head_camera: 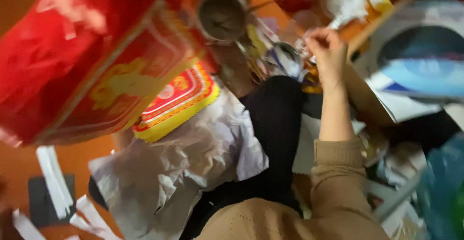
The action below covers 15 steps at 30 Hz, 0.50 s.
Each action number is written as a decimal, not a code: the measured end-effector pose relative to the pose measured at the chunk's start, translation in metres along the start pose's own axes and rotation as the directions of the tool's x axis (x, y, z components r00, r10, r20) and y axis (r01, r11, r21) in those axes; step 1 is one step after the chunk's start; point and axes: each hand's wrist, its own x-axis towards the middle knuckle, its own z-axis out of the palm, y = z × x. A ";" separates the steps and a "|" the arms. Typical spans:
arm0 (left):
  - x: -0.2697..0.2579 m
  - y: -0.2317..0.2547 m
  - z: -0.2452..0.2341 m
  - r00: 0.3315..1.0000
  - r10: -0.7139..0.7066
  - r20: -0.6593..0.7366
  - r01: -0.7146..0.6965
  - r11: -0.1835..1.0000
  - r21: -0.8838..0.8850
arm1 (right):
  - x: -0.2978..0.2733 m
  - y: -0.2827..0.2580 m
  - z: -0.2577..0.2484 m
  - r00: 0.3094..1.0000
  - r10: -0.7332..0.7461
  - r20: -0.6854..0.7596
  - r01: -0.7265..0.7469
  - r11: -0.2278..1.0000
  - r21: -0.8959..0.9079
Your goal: Assembling and decorating traditional paper horse models using glue and paper strips
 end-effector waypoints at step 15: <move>-0.017 0.061 0.226 0.945 0.263 0.193 -0.183 0.917 -0.354 | -0.263 0.185 -0.146 0.699 0.534 -0.477 -0.640 0.764 -0.083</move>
